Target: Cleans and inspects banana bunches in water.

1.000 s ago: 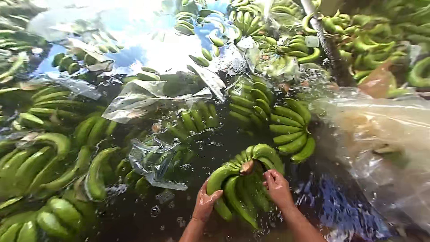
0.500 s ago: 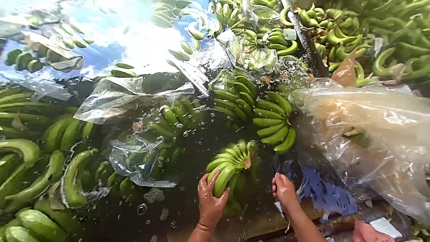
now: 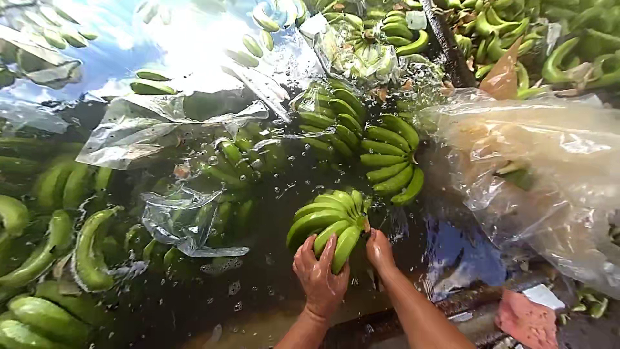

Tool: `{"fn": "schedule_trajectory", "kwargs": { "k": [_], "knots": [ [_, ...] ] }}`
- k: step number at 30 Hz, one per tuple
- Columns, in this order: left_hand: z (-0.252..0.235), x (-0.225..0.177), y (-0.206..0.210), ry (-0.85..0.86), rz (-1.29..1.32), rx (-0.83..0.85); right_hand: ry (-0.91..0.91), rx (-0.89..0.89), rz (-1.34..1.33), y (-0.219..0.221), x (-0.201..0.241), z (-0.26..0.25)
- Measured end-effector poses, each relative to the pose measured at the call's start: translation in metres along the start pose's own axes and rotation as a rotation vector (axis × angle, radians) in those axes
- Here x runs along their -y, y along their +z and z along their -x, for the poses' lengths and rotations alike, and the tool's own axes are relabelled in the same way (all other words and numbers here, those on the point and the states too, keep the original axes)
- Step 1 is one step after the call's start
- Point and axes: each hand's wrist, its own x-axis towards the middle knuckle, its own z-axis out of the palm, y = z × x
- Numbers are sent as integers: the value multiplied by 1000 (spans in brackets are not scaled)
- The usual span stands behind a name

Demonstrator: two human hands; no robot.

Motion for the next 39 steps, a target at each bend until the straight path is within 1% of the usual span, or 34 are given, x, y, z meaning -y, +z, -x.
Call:
{"fn": "schedule_trajectory", "kwargs": {
  "k": [1,3,5,7,8,9,10,11,12,14,17,18,20,22,23,24,26,27,29,31,33,34,37,39],
  "knots": [
    [-1,-1,6,-5,-1,11,46,27,-53,3,-6,-2],
    [-7,4,12,0,8,31,113,31,-306,16,-15,1],
    [5,14,12,25,4,43,211,70,-515,26,-21,6],
    [15,27,24,42,10,50,311,145,-662,22,-16,10],
    [13,33,31,39,19,64,331,198,-737,15,-10,18],
    [3,38,37,28,35,83,312,268,-804,4,-2,27],
    [-3,42,37,-11,52,119,282,326,-855,-5,1,36],
    [0,44,30,-81,67,178,274,319,-889,-9,-6,41],
    [-1,45,24,-162,95,222,267,244,-906,-12,-13,35],
    [-8,42,17,-319,186,205,187,96,-832,-17,-13,3],
    [12,28,-4,-508,294,192,-2,121,-596,9,2,-16],
    [24,26,-14,-531,334,210,-78,113,-524,23,11,-15],
    [46,30,-34,-529,418,316,-208,84,-422,39,28,-12],
    [59,47,-55,-558,478,435,-330,117,-238,39,34,-8],
    [60,59,-63,-608,500,450,-374,158,-96,36,37,-2],
    [56,71,-69,-671,523,441,-414,210,55,34,39,5],
    [36,94,-74,-864,600,377,-517,299,314,35,35,18],
    [23,103,-72,-954,649,337,-578,320,409,37,27,22],
    [2,122,-63,-1033,732,322,-626,337,479,35,7,28],
    [-9,129,-52,-1092,837,323,-529,298,348,22,-16,33],
    [-7,121,-43,-1191,885,285,-365,165,127,11,-43,35],
    [0,116,-41,-1225,901,284,-275,113,57,8,-56,34],
    [26,101,-46,-1316,933,330,-61,87,-13,14,-80,22],
    [36,85,-51,-1381,910,359,-5,47,-3,21,-81,12]
  ]
}}
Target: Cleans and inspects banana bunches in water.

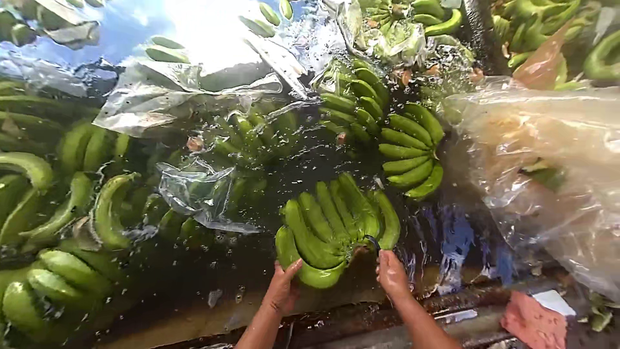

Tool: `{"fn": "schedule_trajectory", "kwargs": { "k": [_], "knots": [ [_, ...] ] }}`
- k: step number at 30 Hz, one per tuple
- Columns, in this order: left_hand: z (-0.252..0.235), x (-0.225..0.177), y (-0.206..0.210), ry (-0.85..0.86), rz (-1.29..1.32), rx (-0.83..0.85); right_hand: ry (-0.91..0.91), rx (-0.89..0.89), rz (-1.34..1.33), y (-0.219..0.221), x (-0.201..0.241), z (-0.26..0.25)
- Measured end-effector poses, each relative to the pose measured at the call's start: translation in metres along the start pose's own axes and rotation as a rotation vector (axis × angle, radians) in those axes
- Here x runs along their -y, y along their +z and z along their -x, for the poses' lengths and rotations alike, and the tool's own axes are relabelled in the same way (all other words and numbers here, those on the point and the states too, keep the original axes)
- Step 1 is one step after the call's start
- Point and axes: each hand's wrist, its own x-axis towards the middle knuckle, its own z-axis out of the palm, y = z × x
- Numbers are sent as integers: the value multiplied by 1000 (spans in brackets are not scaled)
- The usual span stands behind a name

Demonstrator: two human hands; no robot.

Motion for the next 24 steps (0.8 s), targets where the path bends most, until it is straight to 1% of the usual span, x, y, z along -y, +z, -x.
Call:
{"fn": "schedule_trajectory", "kwargs": {
  "k": [2,4,6,7,8,9,12,14,15,16,17,20,21,23,24],
  "knots": [
    [13,6,13,-6,19,-26,23,-15,-5,0,14,-4],
    [23,12,26,8,108,-81,33,38,-138,-5,27,16],
    [27,13,34,35,193,-78,-67,109,-297,-20,38,48],
    [30,15,36,33,231,-69,-127,95,-264,-27,42,53],
    [35,17,36,19,251,-60,-175,42,-148,-33,41,52],
    [38,17,39,18,266,-44,-199,-17,22,-42,43,41],
    [43,12,53,62,271,-51,-195,-112,440,-58,67,10],
    [47,12,60,68,274,-91,-182,-128,589,-50,75,1],
    [46,11,65,67,270,-110,-168,-129,601,-46,75,-1],
    [44,11,70,65,267,-124,-142,-107,576,-42,73,-2],
    [41,12,73,61,265,-132,-111,-43,502,-41,67,2],
    [28,20,66,68,207,-121,-107,207,164,-42,24,36],
    [24,21,60,67,163,-110,-122,211,90,-48,11,46],
    [18,14,46,3,49,-82,-239,54,74,-70,0,43],
    [14,3,39,-48,-13,-55,-328,-24,119,-83,5,33]
  ]
}}
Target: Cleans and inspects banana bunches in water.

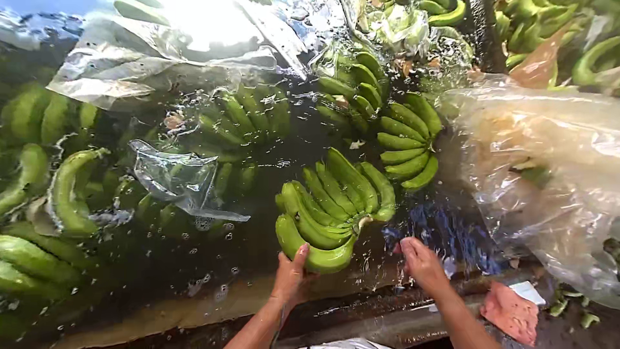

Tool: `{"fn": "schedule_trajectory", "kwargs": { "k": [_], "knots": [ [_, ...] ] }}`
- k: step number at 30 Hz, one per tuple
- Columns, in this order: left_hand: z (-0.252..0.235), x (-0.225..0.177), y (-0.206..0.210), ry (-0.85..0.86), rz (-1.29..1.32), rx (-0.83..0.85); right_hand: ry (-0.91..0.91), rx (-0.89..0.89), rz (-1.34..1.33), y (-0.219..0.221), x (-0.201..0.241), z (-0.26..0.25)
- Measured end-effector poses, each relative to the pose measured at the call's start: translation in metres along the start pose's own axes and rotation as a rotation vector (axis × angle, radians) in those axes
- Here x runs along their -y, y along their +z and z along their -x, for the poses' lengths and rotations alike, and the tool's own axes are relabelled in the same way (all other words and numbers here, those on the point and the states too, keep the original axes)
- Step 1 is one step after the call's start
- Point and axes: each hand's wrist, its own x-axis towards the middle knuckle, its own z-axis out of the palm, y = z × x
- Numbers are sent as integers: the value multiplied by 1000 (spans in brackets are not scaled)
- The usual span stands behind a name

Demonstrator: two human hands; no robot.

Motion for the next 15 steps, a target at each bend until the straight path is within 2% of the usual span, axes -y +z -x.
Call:
{"fn": "schedule_trajectory", "kwargs": {
  "k": [1,4,7,11,13,15],
  "knots": [
    [-4,-15,-7,-41,-67,34,-83,-35,70,-13,6,-15],
    [-10,-69,-20,-77,-172,75,-239,51,214,-29,41,-60],
    [-25,-97,-23,68,-115,21,-284,222,326,-19,72,-107],
    [-44,-65,-15,375,-395,-165,-326,346,379,18,82,-159],
    [-46,-44,-5,314,-433,-145,-268,432,394,41,89,-167],
    [-48,-29,10,102,-321,-122,-189,453,353,69,88,-163]
  ]
}}
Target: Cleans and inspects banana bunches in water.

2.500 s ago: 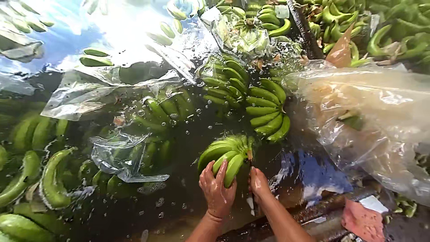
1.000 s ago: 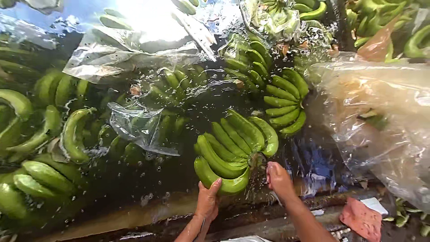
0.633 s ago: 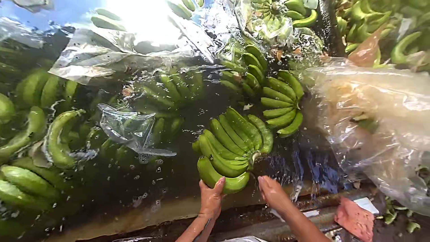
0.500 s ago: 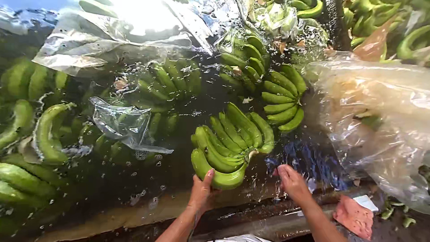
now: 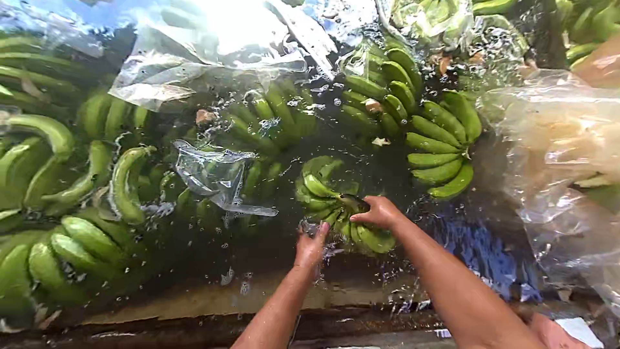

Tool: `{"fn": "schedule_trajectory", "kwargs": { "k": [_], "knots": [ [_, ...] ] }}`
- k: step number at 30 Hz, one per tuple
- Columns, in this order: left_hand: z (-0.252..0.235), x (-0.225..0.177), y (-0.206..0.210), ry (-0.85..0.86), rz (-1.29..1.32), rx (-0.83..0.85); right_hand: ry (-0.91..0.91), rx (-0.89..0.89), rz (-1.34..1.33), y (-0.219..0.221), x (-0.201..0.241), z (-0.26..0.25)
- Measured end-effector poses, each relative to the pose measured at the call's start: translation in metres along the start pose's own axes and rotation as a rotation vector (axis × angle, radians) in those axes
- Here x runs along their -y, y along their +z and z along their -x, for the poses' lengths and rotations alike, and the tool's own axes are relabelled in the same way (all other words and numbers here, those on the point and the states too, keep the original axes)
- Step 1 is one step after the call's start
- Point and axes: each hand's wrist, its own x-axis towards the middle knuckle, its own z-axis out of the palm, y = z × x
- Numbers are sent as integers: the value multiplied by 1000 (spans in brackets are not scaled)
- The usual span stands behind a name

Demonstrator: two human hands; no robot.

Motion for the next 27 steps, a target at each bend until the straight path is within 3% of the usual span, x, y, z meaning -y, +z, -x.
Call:
{"fn": "schedule_trajectory", "kwargs": {
  "k": [2,4,7,13,22,27],
  "knots": [
    [-6,3,9,-165,109,61,68,-25,-80,23,10,-2],
    [-16,4,11,-185,114,118,154,-64,-134,36,23,-1],
    [-28,-4,13,-121,-76,96,209,-125,-226,45,27,10],
    [-22,-19,16,6,-152,74,70,-250,-518,50,7,41],
    [-15,-8,-16,125,-22,277,16,-287,-813,42,-7,60],
    [-7,-8,9,166,194,165,-7,-353,-803,42,-3,59]
  ]
}}
